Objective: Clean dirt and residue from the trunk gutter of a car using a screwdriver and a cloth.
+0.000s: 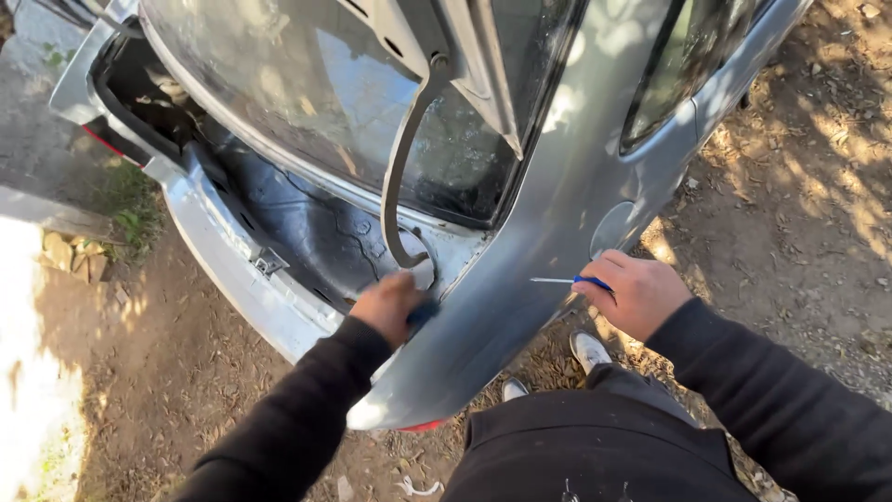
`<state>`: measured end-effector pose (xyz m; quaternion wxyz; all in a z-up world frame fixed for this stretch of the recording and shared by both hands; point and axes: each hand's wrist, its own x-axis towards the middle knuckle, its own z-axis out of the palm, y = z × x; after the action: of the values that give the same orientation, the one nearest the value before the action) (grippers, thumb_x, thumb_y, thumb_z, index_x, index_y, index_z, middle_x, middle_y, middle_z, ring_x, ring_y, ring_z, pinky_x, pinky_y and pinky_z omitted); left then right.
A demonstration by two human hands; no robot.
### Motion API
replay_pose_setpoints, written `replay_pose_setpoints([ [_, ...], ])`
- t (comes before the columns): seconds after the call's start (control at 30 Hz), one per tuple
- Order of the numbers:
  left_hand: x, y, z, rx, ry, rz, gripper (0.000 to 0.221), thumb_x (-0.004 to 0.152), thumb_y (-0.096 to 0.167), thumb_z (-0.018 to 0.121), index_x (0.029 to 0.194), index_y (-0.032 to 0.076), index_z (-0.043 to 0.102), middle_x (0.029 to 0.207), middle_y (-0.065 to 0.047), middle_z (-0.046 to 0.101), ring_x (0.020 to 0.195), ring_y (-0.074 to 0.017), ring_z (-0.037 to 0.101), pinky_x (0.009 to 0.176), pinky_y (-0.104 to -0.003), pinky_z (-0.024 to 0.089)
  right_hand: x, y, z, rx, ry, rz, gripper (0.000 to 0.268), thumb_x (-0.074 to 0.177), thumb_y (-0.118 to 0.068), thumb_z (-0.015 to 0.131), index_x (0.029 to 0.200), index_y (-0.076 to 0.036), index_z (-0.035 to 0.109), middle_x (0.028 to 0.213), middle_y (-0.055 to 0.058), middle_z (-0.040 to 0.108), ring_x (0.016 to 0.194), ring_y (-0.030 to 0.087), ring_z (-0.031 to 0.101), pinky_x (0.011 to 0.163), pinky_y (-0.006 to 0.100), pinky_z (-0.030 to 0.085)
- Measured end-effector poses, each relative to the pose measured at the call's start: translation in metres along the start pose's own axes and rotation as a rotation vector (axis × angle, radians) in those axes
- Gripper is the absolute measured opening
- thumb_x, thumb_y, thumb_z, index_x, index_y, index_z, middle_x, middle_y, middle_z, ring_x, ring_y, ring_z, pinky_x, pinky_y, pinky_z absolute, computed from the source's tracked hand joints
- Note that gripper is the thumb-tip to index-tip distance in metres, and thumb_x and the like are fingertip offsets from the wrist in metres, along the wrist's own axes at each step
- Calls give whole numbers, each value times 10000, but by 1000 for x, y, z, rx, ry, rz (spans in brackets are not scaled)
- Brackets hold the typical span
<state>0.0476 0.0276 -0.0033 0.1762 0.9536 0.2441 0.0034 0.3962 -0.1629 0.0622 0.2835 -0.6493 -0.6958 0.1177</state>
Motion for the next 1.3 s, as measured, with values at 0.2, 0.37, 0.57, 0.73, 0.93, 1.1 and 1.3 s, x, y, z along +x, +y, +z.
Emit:
replay_pose_setpoints([
  [0.2, 64, 41, 19, 18, 274, -156, 422, 806, 62, 623, 1225, 21, 659, 1096, -155, 617, 953, -356, 650, 762, -461, 572, -4, -2, 0, -30, -42, 18, 217, 894, -317, 713, 871, -102, 696, 813, 42, 651, 639, 275, 656, 574, 395, 522],
  [0.37, 32, 33, 4, 122, -22, -134, 351, 884, 63, 601, 1230, 24, 644, 1157, -136, 618, 1029, -330, 661, 782, -454, 577, 0, 3, -2, -20, -70, 28, 220, 900, -326, 706, 883, -106, 701, 819, 43, 647, 636, 274, 656, 566, 395, 522],
  [0.57, -35, 15, -15, -33, -150, -11, 652, 733, -16, 594, 1351, 182, 653, 1252, -47, 646, 1062, -301, 659, 865, -400, 551, 4, 0, 1, -12, -89, 65, 221, 908, -330, 708, 881, -111, 697, 799, 40, 636, 640, 266, 659, 579, 395, 523],
  [0.73, -69, 3, -27, -83, -203, -47, 581, 695, -25, 603, 1209, 209, 740, 1156, -10, 713, 1059, -279, 682, 884, -374, 555, 1, 4, 7, -4, -80, 60, 213, 905, -324, 710, 892, -112, 709, 827, 42, 659, 664, 269, 663, 601, 393, 527],
  [0.93, -68, -13, -76, -93, -87, -161, 334, 688, 45, 703, 993, 165, 769, 981, -89, 733, 985, -320, 680, 876, -413, 541, 5, -6, 3, 17, -102, 99, 245, 906, -347, 717, 899, -102, 707, 828, 57, 661, 709, 274, 675, 643, 397, 540],
  [1.1, -79, -20, -34, -154, 330, -435, 325, 756, 54, 724, 1075, 109, 702, 960, -158, 710, 981, -380, 654, 857, -454, 536, 15, -20, 20, 42, -127, 75, 259, 899, -367, 722, 909, -108, 714, 839, 55, 669, 723, 267, 690, 650, 390, 553],
  [1.3, -75, -21, 46, -464, 445, -517, 358, 787, 61, 753, 1127, 72, 645, 963, -150, 731, 939, -326, 703, 821, -390, 552, 61, -68, 63, 85, -231, -150, 183, 900, -287, 686, 972, -120, 707, 904, 70, 671, 729, 296, 698, 650, 415, 566],
])
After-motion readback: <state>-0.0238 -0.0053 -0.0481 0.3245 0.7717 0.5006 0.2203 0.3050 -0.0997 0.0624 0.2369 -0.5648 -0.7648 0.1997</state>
